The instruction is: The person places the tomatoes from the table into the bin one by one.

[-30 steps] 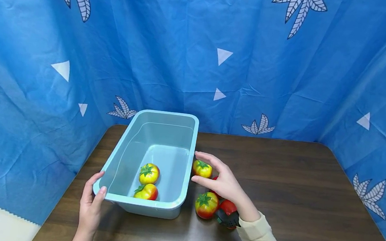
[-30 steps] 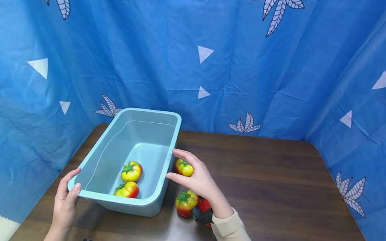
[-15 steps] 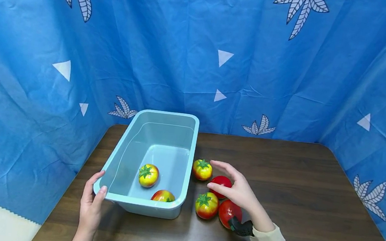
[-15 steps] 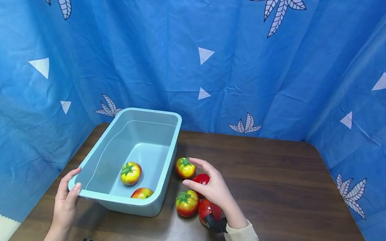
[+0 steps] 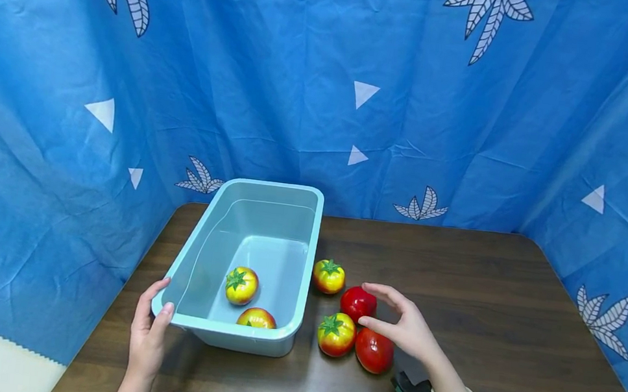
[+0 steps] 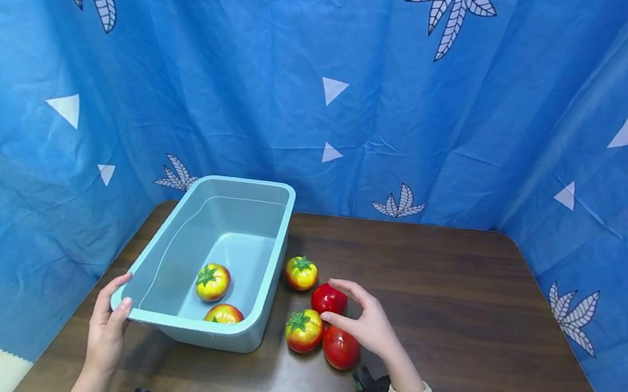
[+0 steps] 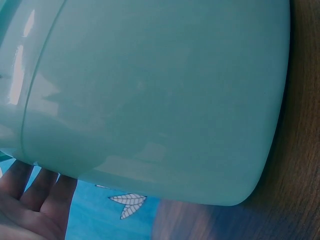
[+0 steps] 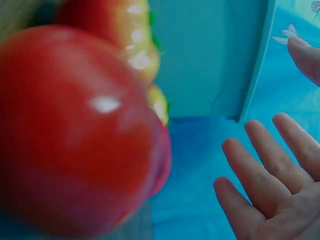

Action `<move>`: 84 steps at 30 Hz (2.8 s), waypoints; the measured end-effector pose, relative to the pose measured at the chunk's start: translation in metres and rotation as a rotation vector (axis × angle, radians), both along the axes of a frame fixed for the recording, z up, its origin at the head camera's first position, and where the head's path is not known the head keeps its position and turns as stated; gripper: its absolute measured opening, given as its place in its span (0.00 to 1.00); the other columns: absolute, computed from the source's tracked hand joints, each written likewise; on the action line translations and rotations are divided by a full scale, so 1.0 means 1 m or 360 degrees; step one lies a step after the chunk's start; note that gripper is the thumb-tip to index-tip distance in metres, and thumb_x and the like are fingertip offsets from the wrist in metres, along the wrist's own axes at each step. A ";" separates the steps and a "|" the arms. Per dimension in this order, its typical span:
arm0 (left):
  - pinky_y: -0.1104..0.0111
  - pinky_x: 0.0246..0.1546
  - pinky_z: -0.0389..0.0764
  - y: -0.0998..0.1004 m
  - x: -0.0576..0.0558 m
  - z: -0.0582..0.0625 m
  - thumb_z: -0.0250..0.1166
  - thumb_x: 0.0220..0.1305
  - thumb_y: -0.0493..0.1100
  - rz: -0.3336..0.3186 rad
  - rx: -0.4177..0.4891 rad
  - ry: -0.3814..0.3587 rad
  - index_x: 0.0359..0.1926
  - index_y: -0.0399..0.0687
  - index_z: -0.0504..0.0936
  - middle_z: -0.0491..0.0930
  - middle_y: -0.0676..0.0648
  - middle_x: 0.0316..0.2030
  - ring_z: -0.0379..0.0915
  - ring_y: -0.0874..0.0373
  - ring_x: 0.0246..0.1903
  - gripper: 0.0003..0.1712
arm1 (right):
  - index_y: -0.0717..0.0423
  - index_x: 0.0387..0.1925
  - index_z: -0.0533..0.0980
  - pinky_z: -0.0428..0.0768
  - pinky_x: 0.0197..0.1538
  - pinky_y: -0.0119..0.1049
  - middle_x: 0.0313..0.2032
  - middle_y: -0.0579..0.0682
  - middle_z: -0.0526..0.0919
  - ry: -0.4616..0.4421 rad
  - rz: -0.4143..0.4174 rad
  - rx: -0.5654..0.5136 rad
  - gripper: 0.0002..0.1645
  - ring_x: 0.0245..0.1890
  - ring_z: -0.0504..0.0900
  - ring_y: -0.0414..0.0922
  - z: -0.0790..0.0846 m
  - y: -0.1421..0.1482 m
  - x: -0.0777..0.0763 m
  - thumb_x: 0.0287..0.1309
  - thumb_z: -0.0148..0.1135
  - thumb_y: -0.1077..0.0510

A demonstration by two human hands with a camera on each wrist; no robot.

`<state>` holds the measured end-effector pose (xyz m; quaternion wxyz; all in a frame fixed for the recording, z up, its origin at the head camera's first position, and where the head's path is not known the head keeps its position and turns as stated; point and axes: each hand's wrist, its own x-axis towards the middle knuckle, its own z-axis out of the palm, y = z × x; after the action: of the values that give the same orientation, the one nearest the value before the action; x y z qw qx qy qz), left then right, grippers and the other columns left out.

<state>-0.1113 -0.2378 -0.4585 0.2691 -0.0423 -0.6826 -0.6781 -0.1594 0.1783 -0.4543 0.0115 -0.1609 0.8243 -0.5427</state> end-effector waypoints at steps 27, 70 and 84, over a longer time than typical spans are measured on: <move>0.75 0.48 0.64 0.000 0.000 -0.005 0.46 0.65 0.26 -0.0036 0.0002 0.0065 0.64 0.34 0.63 0.64 0.47 0.59 0.59 0.55 0.55 0.25 | 0.50 0.59 0.71 0.70 0.50 0.54 0.59 0.55 0.71 -0.0211 0.0137 0.0062 0.38 0.55 0.69 0.58 -0.057 0.028 0.026 0.44 0.74 0.54; 0.74 0.46 0.64 -0.001 -0.002 -0.005 0.46 0.65 0.25 -0.0045 -0.0005 0.0091 0.64 0.34 0.64 0.65 0.47 0.58 0.60 0.55 0.54 0.25 | 0.50 0.60 0.69 0.78 0.45 0.41 0.59 0.58 0.69 -0.0178 0.0118 0.0021 0.38 0.54 0.71 0.58 -0.014 0.017 0.012 0.45 0.73 0.54; 0.74 0.47 0.64 -0.001 -0.002 -0.007 0.46 0.64 0.25 -0.0075 0.0005 0.0131 0.64 0.33 0.63 0.65 0.46 0.58 0.60 0.55 0.54 0.26 | 0.50 0.61 0.69 0.76 0.46 0.35 0.58 0.54 0.71 0.0021 0.0200 -0.0047 0.38 0.52 0.75 0.55 0.012 0.008 0.001 0.47 0.72 0.56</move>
<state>-0.1130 -0.2391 -0.4650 0.2811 -0.0858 -0.6687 -0.6830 -0.1585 0.1858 -0.4426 0.0377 -0.2159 0.8045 -0.5520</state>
